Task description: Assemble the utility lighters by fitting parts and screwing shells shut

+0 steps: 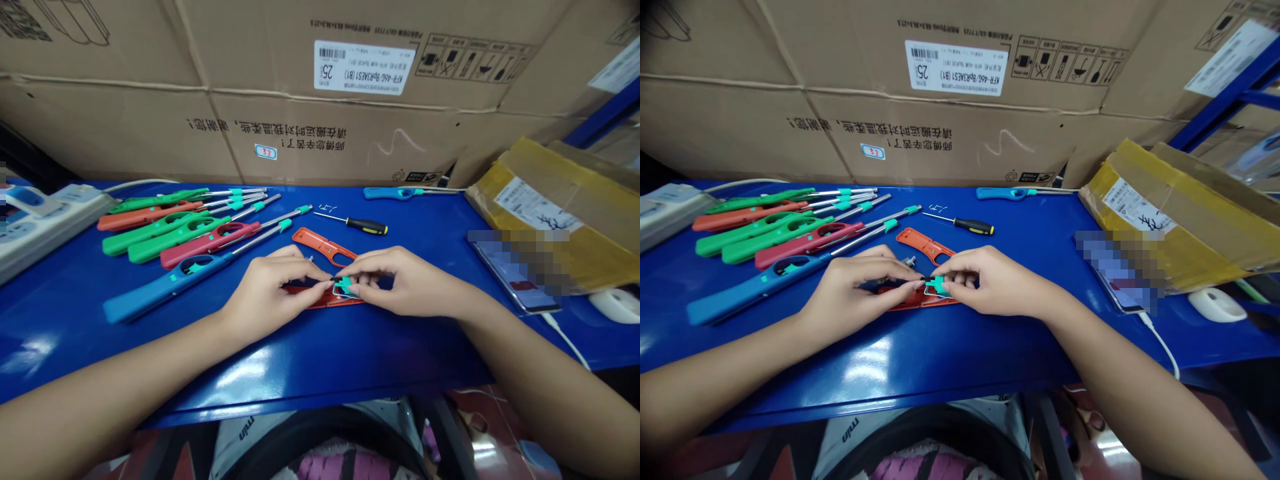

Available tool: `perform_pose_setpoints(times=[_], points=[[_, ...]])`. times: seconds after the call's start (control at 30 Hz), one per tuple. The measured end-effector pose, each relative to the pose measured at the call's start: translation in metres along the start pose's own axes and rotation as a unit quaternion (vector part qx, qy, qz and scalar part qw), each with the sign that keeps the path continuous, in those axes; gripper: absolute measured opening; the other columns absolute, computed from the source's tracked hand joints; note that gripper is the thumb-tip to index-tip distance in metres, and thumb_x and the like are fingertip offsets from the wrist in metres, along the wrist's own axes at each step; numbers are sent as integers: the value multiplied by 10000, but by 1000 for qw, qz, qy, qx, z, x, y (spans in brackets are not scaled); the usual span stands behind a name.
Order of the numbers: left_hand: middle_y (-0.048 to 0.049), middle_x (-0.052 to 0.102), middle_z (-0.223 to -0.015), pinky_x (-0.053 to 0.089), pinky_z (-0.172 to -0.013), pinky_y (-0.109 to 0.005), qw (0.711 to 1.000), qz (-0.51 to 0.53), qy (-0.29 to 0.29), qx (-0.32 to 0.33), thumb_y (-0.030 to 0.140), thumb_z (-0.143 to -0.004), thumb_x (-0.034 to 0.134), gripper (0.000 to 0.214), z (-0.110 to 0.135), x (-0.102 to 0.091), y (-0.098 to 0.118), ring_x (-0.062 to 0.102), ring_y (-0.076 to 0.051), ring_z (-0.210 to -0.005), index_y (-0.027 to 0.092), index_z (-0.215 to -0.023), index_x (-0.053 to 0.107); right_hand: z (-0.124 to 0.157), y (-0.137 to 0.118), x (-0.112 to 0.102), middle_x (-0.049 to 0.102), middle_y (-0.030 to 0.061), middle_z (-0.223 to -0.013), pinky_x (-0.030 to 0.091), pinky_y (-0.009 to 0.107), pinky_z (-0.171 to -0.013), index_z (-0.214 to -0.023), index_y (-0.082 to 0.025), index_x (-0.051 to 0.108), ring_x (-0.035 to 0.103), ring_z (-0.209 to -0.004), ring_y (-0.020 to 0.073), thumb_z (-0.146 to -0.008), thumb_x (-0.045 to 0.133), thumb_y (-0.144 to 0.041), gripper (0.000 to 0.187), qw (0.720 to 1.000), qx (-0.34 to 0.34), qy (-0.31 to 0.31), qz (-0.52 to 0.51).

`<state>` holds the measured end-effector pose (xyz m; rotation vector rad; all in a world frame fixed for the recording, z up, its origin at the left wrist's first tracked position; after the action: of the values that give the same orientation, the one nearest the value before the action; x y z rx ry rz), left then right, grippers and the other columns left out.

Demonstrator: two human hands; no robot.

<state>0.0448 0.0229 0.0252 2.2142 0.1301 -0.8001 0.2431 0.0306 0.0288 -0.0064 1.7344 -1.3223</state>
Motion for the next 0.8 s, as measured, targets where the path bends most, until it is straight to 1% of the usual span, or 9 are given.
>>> perform_pose_setpoints(times=[0.1, 0.2, 0.33, 0.4, 0.5, 0.57, 0.73, 0.8], points=[[-39, 785, -849, 550, -637, -275, 1000, 14, 7, -18, 175, -885, 722, 67, 1, 0, -1, 656, -158, -753, 190, -896, 785, 1, 2, -2, 755, 58, -938, 500, 265, -678, -1107, -173, 760, 631, -762, 147, -920, 625, -320, 273, 999, 32, 7, -31], [-38, 786, -845, 569, -674, -288, 999, 31, 15, -14, 169, -875, 734, 62, 1, 0, -2, 677, -162, -766, 195, -883, 789, -2, 5, -1, 771, 59, -947, 515, 276, -684, -1050, -174, 775, 659, -775, 158, -881, 669, -333, 255, 994, 63, 4, -86], [-40, 790, -848, 584, -712, -292, 999, 41, 21, -11, 156, -864, 747, 70, 0, 1, -5, 695, -161, -780, 194, -897, 797, -7, 9, 1, 752, 42, -843, 521, 256, -659, -964, -148, 748, 655, -716, 131, -785, 768, -317, 247, 972, 119, 22, -202], [-43, 792, -850, 586, -720, -287, 999, 40, 15, -8, 156, -865, 746, 82, 0, 3, -6, 698, -159, -784, 188, -917, 801, -8, 10, 1, 718, 18, -765, 502, 228, -618, -918, -139, 726, 629, -667, 107, -719, 825, -289, 268, 960, 149, 35, -235], [-46, 787, -838, 583, -700, -277, 1000, 27, -6, -6, 160, -880, 724, 107, 0, 6, -7, 692, -157, -775, 185, -948, 803, -8, 11, -1, 677, -5, -688, 473, 211, -573, -847, -138, 710, 588, -610, 86, -659, 865, -257, 271, 955, 181, 50, -230], [-46, 782, -852, 582, -713, -289, 1000, 10, -24, -7, 169, -882, 713, 128, 1, 8, -6, 682, -163, -782, 186, -978, 796, -8, 14, 0, 674, -6, -672, 477, 216, -571, -829, -141, 706, 587, -599, 89, -643, 875, -265, 280, 953, 194, 52, -225], [-65, 777, -983, 570, -846, -376, 996, -32, -84, 5, 197, -846, 718, 226, 2, 12, -2, 667, -210, -889, 173, -1068, 753, -7, 19, 4, 683, 6, -676, 495, 222, -568, -817, -143, 707, 592, -592, 94, -657, 858, -271, 255, 951, 211, 49, -221], [-68, 772, -1016, 558, -871, -391, 994, -45, -99, 10, 197, -834, 718, 246, 3, 12, -1, 664, -220, -909, 170, -1077, 746, -8, 20, 5, 679, 3, -669, 488, 215, -555, -812, -146, 705, 587, -587, 91, -673, 846, -267, 231, 951, 210, 51, -220]])
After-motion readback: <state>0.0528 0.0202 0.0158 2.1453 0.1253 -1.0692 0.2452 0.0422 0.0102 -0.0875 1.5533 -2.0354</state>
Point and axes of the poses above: each hand's wrist, its own z-axis away from the middle knuckle, its own x-axis out of the palm, y = z × x, the point moved 4 cm from there along -z, towards the middle knuckle
